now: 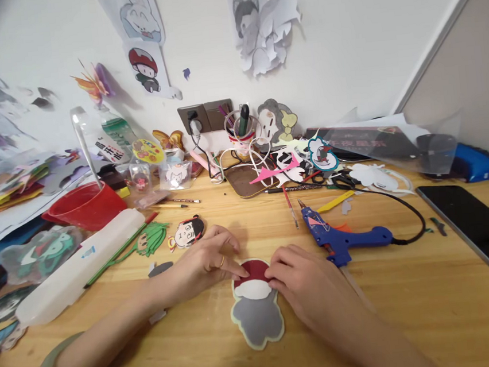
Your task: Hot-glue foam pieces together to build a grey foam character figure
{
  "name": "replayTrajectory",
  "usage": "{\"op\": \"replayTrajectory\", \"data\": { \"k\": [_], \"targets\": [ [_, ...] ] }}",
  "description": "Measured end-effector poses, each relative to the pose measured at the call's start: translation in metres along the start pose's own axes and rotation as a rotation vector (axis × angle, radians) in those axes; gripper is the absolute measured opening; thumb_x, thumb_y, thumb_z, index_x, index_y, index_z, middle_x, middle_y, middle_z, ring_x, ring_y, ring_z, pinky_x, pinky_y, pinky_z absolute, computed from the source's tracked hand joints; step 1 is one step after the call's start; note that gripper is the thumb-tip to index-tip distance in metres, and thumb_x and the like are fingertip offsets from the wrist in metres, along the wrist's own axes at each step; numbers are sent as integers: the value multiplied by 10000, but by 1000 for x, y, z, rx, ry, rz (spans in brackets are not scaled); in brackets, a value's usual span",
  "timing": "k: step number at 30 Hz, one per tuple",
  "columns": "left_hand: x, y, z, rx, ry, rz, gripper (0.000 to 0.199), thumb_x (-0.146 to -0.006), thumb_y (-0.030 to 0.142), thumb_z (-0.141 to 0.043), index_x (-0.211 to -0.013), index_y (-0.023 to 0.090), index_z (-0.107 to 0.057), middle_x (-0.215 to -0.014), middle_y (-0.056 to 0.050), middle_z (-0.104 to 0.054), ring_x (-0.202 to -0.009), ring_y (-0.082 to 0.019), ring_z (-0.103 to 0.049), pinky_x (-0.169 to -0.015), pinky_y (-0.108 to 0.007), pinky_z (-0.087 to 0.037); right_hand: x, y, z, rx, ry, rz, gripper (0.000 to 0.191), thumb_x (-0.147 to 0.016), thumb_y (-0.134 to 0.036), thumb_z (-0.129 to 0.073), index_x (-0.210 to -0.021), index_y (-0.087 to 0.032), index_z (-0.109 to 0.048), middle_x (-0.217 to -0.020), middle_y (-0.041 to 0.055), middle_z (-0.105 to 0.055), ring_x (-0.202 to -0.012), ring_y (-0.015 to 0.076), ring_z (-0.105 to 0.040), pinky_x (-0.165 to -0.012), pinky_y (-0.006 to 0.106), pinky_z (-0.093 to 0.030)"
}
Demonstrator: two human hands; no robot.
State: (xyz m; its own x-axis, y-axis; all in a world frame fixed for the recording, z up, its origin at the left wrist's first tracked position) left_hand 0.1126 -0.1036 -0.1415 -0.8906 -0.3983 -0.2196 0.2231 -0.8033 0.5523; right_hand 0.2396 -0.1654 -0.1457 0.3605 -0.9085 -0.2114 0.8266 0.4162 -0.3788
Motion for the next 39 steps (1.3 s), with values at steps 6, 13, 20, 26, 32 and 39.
{"op": "replayTrajectory", "data": {
  "k": [6, 13, 20, 26, 32, 39],
  "targets": [
    [-2, 8, 3, 31, 4, -53, 157, -841, 219, -559, -926, 251, -688, -964, -40, -596, -978, -169, -443, -823, -284, -397, 1, -9, -1, -30, -59, 58, 246, -895, -123, -369, -869, -217, -594, -890, 11, -594, -803, 158, -541, -671, 294, -418],
    [-4, 8, 1, 24, -27, -87, 151, -852, 231, -548, -911, 214, -686, -926, -29, -629, -947, -160, -481, -831, -283, -384, -2, -17, 1, 80, -30, 59, 156, -847, -151, -465, -878, -204, -608, -839, 23, -576, -774, 188, -538, -642, 319, -417],
    [-2, 17, 0, -89, -20, -147, 205, -884, 180, -476, -885, 197, -680, -924, -30, -645, -939, -180, -462, -805, -297, -403, -1, -7, -3, 11, -98, 5, 202, -875, -156, -423, -888, -234, -608, -852, 1, -568, -782, 169, -527, -619, 292, -409],
    [-3, 19, 0, -104, -51, -162, 207, -874, 129, -475, -937, 202, -658, -922, -8, -648, -942, -164, -455, -825, -289, -400, 5, -1, -5, -37, -135, 7, 323, -856, -79, -357, -956, -270, -598, -912, -7, -584, -786, 160, -531, -644, 294, -419],
    [-2, 29, -5, -242, -118, -125, 255, -893, 118, -420, -1033, 218, -609, -923, -17, -618, -926, -179, -456, -786, -305, -399, 6, -4, 1, -45, -99, 47, 373, -814, -41, -367, -931, -275, -632, -857, -2, -618, -753, 164, -559, -637, 286, -444],
    [-3, 42, -11, -437, -176, -79, 231, -916, 170, -383, -987, 182, -602, -841, -26, -595, -895, -204, -464, -727, -331, -398, 11, -4, -1, -26, -83, 91, 404, -799, -15, -379, -999, -265, -625, -919, 9, -632, -804, 181, -573, -668, 305, -464]
  ]
}}
Point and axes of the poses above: each hand's wrist, its own x-axis away from the middle knuckle, its own z-axis out of the back of the hand, y = z × x, the point moved 7 cm from there along -x, towards the middle knuckle
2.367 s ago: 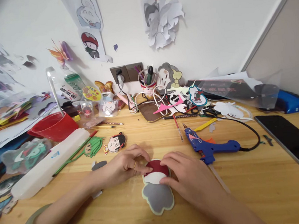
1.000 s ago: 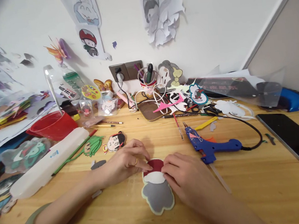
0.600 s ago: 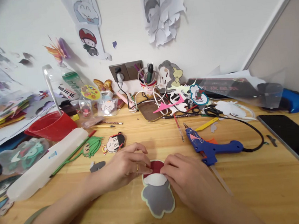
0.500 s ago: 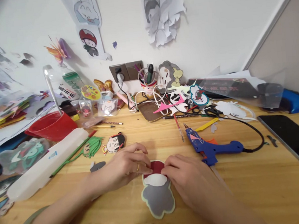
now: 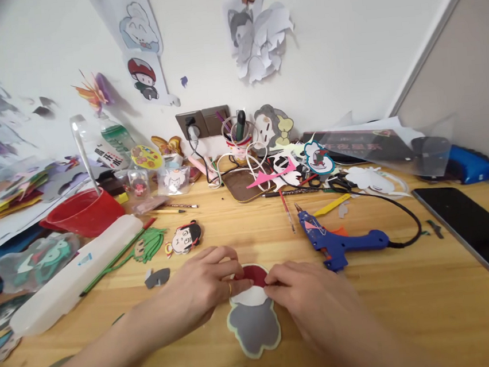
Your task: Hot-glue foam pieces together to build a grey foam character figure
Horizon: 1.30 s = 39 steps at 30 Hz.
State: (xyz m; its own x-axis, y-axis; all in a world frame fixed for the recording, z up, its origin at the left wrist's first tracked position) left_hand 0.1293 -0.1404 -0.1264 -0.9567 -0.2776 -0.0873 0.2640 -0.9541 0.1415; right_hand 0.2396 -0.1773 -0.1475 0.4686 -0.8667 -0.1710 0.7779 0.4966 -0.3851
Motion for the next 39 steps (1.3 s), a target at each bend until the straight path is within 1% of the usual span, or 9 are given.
{"op": "replayTrajectory", "data": {
  "k": [4, 8, 10, 14, 17, 20, 24, 27, 39],
  "targets": [
    [-2, -5, 1, 43, 15, 17, 219, -902, 207, -440, -821, 183, -643, -811, -26, -592, -853, -187, -476, -706, -310, -397, 1, -1, 0, -31, -23, 4, 445, -768, -3, -400, -1043, -279, -614, -981, -8, -639, -832, 174, -588, -680, 291, -474],
    [-4, -8, 0, 89, 45, 16, 259, -884, 302, -485, -746, 168, -659, -836, -35, -605, -839, -179, -482, -700, -295, -404, -2, -1, 10, -47, -7, -11, 353, -809, -37, -399, -965, -242, -640, -915, 4, -660, -796, 153, -606, -668, 260, -477],
    [-3, -8, -1, 98, 45, 3, 214, -875, 291, -504, -803, 177, -671, -845, -34, -611, -839, -178, -482, -708, -294, -405, -3, 4, 22, -33, 69, -35, 311, -844, -79, -385, -949, -224, -640, -893, 11, -669, -791, 151, -613, -671, 263, -482],
    [-3, -8, -2, 115, 63, -35, 181, -874, 261, -507, -926, 199, -669, -905, -43, -614, -876, -185, -475, -738, -298, -398, 0, 20, 55, 1, 326, -141, 235, -871, -179, -426, -967, -216, -637, -946, -1, -684, -855, 159, -623, -747, 286, -476],
    [-3, -11, -3, 185, 57, -62, 174, -862, 263, -530, -944, 204, -672, -918, -42, -622, -891, -178, -481, -767, -288, -394, 3, 29, 67, -16, 409, -218, 188, -866, -233, -473, -930, -229, -650, -920, -13, -692, -850, 166, -628, -722, 279, -473],
    [-5, -14, -3, 246, 56, -93, 172, -838, 275, -566, -955, 208, -672, -925, -37, -628, -904, -171, -485, -801, -282, -386, 0, 26, 59, -54, 341, -234, 166, -850, -221, -500, -917, -237, -652, -916, -22, -689, -840, 161, -620, -720, 278, -460],
    [-5, -17, -4, 285, 44, -116, 182, -811, 265, -602, -968, 203, -670, -926, -37, -629, -913, -166, -492, -821, -276, -377, -7, 2, 31, -92, 142, -100, 161, -858, -189, -492, -865, -236, -647, -873, -25, -668, -811, 142, -592, -702, 258, -431],
    [-5, -17, -5, 298, 53, -108, 179, -786, 261, -632, -952, 212, -677, -902, -34, -625, -914, -166, -497, -832, -282, -375, -10, -11, 14, -65, 55, -48, 152, -854, -169, -505, -848, -231, -643, -865, -18, -640, -809, 138, -569, -705, 248, -415],
    [-6, -18, 0, 390, 36, -178, 156, -819, 156, -582, -933, 199, -678, -877, -37, -607, -905, -134, -489, -878, -272, -359, -11, -18, 0, 57, 60, 75, 106, -847, -163, -537, -821, -183, -637, -837, 13, -617, -801, 155, -544, -682, 275, -398]
  ]
}}
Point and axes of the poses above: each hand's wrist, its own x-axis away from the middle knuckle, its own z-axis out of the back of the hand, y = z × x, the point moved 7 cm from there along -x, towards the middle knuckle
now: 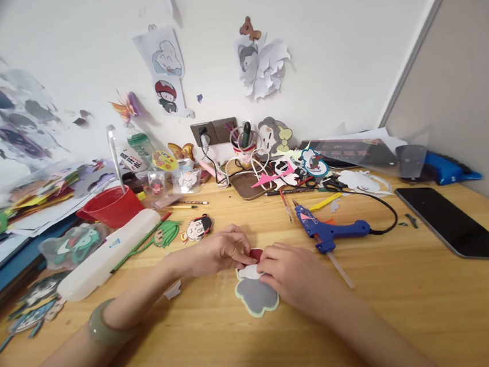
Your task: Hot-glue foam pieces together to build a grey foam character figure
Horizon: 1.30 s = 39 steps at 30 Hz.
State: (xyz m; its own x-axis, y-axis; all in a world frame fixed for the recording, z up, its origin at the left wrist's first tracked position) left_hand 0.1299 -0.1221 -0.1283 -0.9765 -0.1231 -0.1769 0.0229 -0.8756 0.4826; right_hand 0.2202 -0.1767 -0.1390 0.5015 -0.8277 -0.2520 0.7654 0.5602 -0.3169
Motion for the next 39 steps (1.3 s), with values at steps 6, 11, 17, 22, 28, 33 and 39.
{"op": "replayTrajectory", "data": {
  "k": [6, 11, 17, 22, 28, 33, 39],
  "targets": [
    [1, -4, -2, 16, 0, 0, 190, -820, 178, -586, -989, 202, -668, -878, -38, -614, -945, -144, -470, -870, -268, -355, 3, -10, -2, 202, 14, 168, 161, -862, -110, -463, -821, -165, -608, -819, 36, -585, -749, 167, -510, -620, 286, -372],
    [1, -6, -1, 21, -4, 12, 219, -787, 181, -625, -1002, 186, -666, -915, -47, -585, -916, -142, -465, -874, -271, -364, 6, -15, -4, 336, 37, 230, 147, -833, -94, -481, -741, -165, -573, -733, 27, -550, -686, 169, -486, -575, 292, -349],
    [3, -8, -1, 27, 9, 32, 231, -784, 196, -629, -1013, 200, -663, -916, -46, -584, -930, -148, -462, -869, -271, -370, 5, -18, -5, 380, 84, 259, 153, -813, -75, -482, -721, -164, -566, -689, 18, -539, -664, 169, -488, -563, 298, -343],
    [3, -10, -2, 41, 17, 36, 216, -795, 211, -621, -1007, 219, -663, -927, -39, -591, -944, -150, -473, -883, -281, -370, 5, -20, -7, 402, 80, 275, 170, -805, -62, -464, -712, -163, -563, -685, 21, -533, -652, 166, -486, -544, 296, -341],
    [4, -8, -2, 51, 36, 15, 219, -800, 223, -615, -1014, 217, -660, -925, -35, -605, -961, -153, -469, -889, -279, -361, 6, -22, -8, 441, 105, 286, 172, -789, -51, -456, -707, -158, -561, -682, 32, -526, -652, 175, -484, -550, 298, -349],
    [3, -5, 0, 23, 43, 17, 230, -802, 218, -609, -1026, 196, -656, -926, -45, -607, -963, -156, -462, -882, -273, -363, 5, -26, -7, 461, 140, 313, 219, -805, -50, -423, -670, -152, -563, -648, 39, -522, -632, 171, -478, -543, 293, -351],
    [3, -2, 1, 5, 33, 13, 214, -819, 213, -585, -1019, 199, -659, -919, -51, -612, -973, -166, -458, -873, -280, -372, 4, -28, -5, 450, 165, 332, 254, -804, -29, -409, -640, -149, -560, -618, 37, -501, -603, 169, -466, -531, 293, -348]
  ]
}}
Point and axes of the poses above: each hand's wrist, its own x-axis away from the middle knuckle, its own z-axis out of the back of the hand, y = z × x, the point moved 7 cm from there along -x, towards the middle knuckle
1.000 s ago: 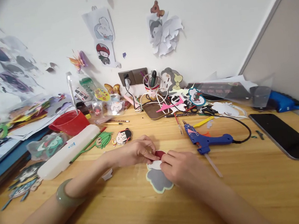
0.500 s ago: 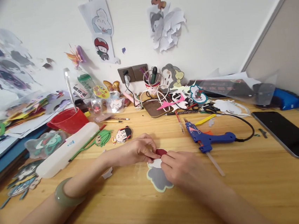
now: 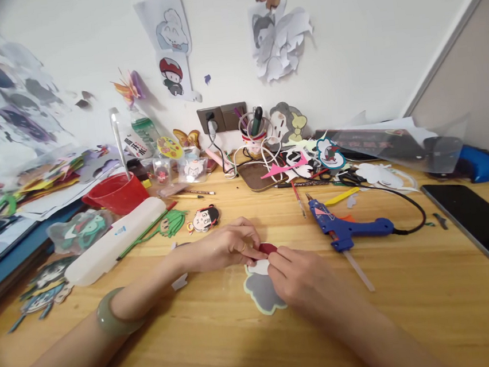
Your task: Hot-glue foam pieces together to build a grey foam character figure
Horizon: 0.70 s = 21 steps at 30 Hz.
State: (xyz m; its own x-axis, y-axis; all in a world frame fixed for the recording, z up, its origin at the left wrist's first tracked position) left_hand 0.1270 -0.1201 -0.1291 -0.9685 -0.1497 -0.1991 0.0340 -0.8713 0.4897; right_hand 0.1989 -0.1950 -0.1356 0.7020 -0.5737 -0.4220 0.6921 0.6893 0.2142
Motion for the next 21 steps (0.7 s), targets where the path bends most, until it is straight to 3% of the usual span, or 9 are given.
{"op": "replayTrajectory", "data": {
  "k": [7, 11, 14, 17, 21],
  "targets": [
    [1, 0, -1, -35, 14, -38, 206, -821, 209, -580, -1005, 167, -661, -908, -45, -601, -942, -153, -452, -876, -254, -366, 3, 0, -5, -40, -18, 0, 248, -804, -19, -411, -658, -140, -572, -646, 48, -521, -629, 171, -468, -567, 299, -386],
    [-1, 4, 0, -92, -16, 2, 178, -828, 192, -570, -971, 169, -673, -910, -45, -603, -931, -157, -456, -841, -247, -383, 5, 12, 3, -234, -57, -114, 212, -867, -98, -415, -763, -151, -591, -738, 45, -570, -685, 164, -513, -592, 296, -413],
    [-1, 8, 1, -164, -39, 65, 149, -832, 176, -561, -923, 178, -679, -942, -47, -603, -949, -174, -460, -788, -253, -400, 7, 30, 27, -298, 93, -252, 128, -874, -127, -460, -897, -161, -582, -842, 48, -601, -773, 157, -549, -678, 290, -443],
    [-1, 13, -1, -234, -51, 70, 163, -845, 128, -522, -899, 173, -668, -973, -45, -600, -952, -183, -458, -769, -268, -401, 13, 48, 50, -210, 262, -388, 106, -853, -114, -501, -917, -163, -569, -882, 48, -610, -825, 153, -571, -792, 280, -436],
    [-1, 16, -6, -285, -56, 55, 219, -854, 79, -465, -958, 170, -634, -987, -36, -602, -942, -187, -454, -772, -293, -398, 20, 61, 60, -102, 325, -486, 79, -843, -144, -525, -868, -176, -593, -879, 37, -631, -812, 155, -598, -836, 273, -429]
  ]
}}
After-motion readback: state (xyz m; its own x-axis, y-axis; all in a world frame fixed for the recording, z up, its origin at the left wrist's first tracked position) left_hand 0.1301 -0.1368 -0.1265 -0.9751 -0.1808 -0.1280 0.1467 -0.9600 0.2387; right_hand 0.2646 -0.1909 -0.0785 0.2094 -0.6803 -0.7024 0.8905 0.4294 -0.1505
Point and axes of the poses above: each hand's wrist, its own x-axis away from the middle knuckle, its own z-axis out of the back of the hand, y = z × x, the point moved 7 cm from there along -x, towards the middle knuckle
